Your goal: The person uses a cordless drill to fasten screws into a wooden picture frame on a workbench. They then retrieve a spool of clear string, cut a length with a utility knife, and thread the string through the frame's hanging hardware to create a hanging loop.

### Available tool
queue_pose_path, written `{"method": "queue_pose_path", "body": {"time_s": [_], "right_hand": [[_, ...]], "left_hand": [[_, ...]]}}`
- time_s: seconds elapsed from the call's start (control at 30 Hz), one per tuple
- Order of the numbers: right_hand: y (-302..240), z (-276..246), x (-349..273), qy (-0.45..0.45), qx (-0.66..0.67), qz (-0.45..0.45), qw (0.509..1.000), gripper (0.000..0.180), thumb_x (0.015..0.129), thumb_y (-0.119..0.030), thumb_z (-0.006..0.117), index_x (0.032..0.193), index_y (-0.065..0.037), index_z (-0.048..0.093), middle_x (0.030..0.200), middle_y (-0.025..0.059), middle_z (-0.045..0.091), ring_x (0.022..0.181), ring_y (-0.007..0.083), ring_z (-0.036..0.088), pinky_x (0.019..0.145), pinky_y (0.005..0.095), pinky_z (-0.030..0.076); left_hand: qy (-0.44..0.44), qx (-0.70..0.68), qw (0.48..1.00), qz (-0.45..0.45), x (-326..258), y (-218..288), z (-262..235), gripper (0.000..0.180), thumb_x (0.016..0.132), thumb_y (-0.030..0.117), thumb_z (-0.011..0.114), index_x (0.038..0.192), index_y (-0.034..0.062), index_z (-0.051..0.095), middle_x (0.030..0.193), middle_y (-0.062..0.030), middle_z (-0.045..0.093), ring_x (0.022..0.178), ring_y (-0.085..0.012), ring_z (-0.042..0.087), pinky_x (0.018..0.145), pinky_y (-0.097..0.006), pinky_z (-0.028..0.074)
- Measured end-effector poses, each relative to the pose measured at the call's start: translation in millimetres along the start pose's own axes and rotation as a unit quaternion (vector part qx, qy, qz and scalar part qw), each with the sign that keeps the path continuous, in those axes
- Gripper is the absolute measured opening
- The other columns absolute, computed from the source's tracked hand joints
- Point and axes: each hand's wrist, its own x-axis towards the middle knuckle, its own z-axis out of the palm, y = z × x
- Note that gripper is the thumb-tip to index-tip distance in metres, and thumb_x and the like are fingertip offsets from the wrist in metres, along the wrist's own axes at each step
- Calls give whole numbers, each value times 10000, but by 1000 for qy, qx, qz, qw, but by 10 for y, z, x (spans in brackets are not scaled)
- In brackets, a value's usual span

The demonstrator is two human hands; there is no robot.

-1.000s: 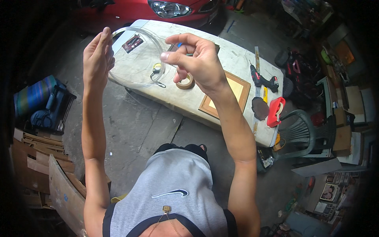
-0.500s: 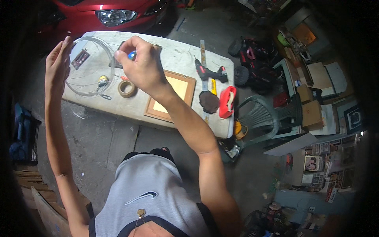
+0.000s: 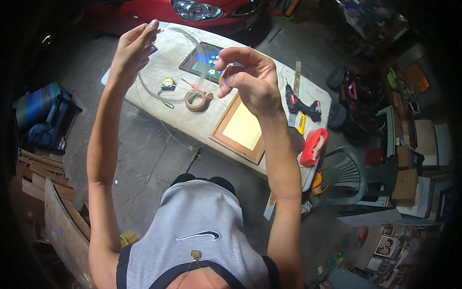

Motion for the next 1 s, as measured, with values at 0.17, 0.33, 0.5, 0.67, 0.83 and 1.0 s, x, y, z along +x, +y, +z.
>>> {"method": "queue_pose_path", "body": {"time_s": [0.17, 0.33, 0.5, 0.67, 0.83, 1.0], "right_hand": [[85, 9, -16, 34, -96, -45, 994, 280, 762, 76, 603, 1033, 8, 625, 897, 94, 621, 613, 154, 612, 456, 227, 492], [213, 80, 26, 117, -193, -132, 965, 260, 857, -238, 642, 1029, -45, 616, 893, 61, 595, 762, 160, 583, 626, 285, 474], [212, 128, -34, 210, -49, -149, 965, 478, 941, -523, 406, 968, -90, 608, 871, 67, 583, 977, 243, 526, 939, 444, 351], [64, 10, -497, -76, 216, 56, 972, 535, 1001, -440, 257, 953, -40, 609, 694, 77, 589, 671, 230, 578, 907, 436, 395], [-449, -305, -1333, 22, 154, 215, 964, 545, 999, -394, 283, 897, 41, 595, 441, 27, 401, 395, 184, 462, 611, 365, 479], [-1130, -525, -2304, 248, -279, 265, 889, 266, 878, -237, 620, 874, 27, 588, 490, -36, 370, 398, 58, 362, 454, 221, 354]], "left_hand": [[-4, 34, 999, -2, 6, -6, 35, 339, 920, 424, 564, 825, 101, 605, 560, 108, 339, 461, 22, 270, 389, -165, 190], [4, 54, 998, 25, 26, -117, 29, 353, 921, 416, 566, 812, 83, 611, 568, 102, 361, 482, 15, 277, 410, -181, 187], [93, 127, 980, 125, 108, -318, -74, 401, 931, 379, 557, 749, 25, 613, 586, 13, 496, 551, -46, 401, 492, -226, 330], [148, 175, 953, 198, 226, -540, -457, 377, 925, 346, 574, 780, 3, 636, 561, -40, 537, 539, -61, 452, 488, -236, 370], [183, 229, 930, 221, 346, -862, -1147, 328, 944, 325, 544, 915, 19, 659, 702, -41, 616, 648, -70, 509, 605, -232, 430], [180, 307, 928, 112, 419, -1306, -1621, 384, 927, 389, 557, 835, 25, 638, 650, -21, 520, 631, -94, 452, 600, -264, 407]]}}
